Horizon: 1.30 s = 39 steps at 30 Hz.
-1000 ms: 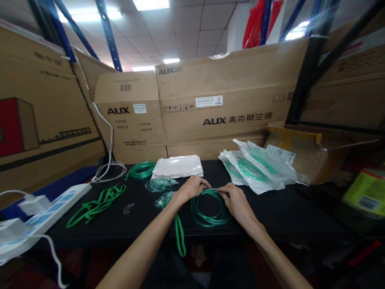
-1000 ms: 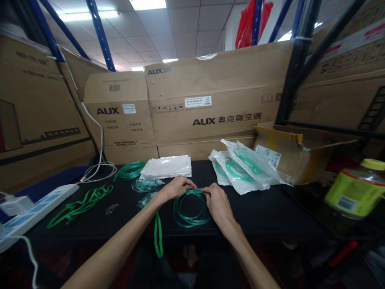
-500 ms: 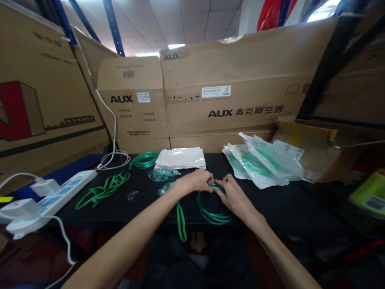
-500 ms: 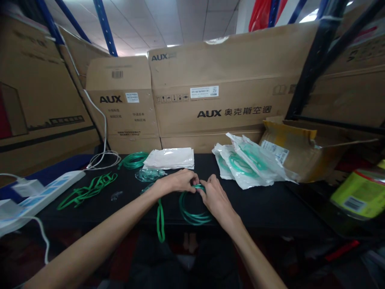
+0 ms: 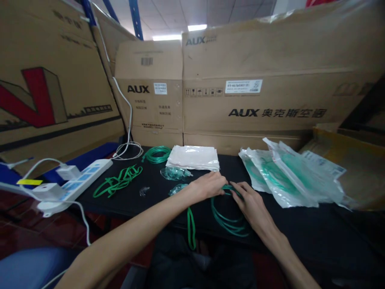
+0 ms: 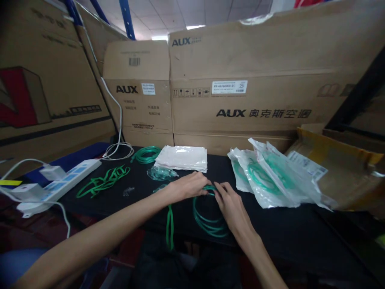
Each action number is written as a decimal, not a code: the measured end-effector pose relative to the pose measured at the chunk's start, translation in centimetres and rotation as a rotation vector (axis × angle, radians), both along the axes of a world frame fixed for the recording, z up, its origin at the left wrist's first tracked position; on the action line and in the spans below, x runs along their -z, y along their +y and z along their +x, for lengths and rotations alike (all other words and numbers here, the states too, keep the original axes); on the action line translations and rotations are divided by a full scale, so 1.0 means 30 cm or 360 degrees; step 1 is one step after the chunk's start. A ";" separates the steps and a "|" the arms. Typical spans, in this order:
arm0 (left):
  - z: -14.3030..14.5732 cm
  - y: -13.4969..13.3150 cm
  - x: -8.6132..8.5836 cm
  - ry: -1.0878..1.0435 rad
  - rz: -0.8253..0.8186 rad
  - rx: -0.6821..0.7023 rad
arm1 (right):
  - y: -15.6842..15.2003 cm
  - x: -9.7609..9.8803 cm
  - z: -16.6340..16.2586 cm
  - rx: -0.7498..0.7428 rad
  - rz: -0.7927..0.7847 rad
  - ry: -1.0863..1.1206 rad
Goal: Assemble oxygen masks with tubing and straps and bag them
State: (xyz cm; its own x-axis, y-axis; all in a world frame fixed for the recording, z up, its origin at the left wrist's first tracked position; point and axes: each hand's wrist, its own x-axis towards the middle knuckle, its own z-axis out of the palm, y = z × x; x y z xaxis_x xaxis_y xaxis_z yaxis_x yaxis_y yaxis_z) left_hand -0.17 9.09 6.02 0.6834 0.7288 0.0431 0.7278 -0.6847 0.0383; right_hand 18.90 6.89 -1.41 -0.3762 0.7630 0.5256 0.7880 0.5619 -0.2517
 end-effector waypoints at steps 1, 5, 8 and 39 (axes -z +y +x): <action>0.007 0.002 -0.003 0.0032 0.0015 0.0001 | 0.004 0.006 -0.001 -0.0013 0.0015 0.0015; 0.038 0.015 -0.007 0.0122 0.0073 0.0052 | 0.014 0.023 -0.002 -0.0043 0.0052 0.0044; 0.042 0.027 -0.015 0.0118 0.0127 0.0092 | 0.019 0.025 0.006 -0.0034 0.0073 0.0072; -0.905 0.188 -0.289 -0.0603 -0.0222 -0.1602 | 0.128 -0.051 0.009 0.0245 -0.0806 0.1496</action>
